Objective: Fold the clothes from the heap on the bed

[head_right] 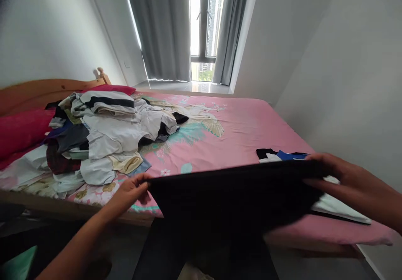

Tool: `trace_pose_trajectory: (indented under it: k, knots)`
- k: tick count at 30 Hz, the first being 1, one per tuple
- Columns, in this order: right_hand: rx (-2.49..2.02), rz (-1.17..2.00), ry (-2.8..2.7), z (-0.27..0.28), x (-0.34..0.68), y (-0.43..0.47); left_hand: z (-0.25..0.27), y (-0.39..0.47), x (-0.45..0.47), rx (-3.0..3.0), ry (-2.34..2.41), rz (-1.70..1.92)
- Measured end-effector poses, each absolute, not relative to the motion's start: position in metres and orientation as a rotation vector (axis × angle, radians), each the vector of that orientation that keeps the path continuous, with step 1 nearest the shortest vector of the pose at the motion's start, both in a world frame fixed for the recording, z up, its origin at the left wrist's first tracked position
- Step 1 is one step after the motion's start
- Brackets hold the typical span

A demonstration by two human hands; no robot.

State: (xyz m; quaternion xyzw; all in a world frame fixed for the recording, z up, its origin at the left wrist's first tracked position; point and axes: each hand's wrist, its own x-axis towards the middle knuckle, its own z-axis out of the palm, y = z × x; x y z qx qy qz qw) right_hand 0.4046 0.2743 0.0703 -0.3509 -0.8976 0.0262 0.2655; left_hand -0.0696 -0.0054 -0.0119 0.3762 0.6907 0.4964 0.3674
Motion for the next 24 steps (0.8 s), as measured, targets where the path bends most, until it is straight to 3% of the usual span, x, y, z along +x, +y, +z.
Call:
trace_pose_trajectory:
  k: [3, 7, 17, 24]
  knots:
    - [-0.969, 0.33, -2.408, 0.072, 0.37, 0.299, 0.036, 0.025, -0.101, 1.147, 1.841, 1.47]
    - [-0.859, 0.271, -2.279, 0.03, 0.34, 0.312, 0.047, 0.041, -0.122, 1.434, 2.119, 1.313]
    - [-0.743, 0.293, -2.442, -0.185, 0.361, 0.247, -0.153, -0.032, -0.095, 1.636, 2.348, 0.899]
    - [-1.358, 0.795, -2.155, -0.188, 0.362, 0.232, -0.162, -0.043, -0.093, 1.802, 2.417, 0.804]
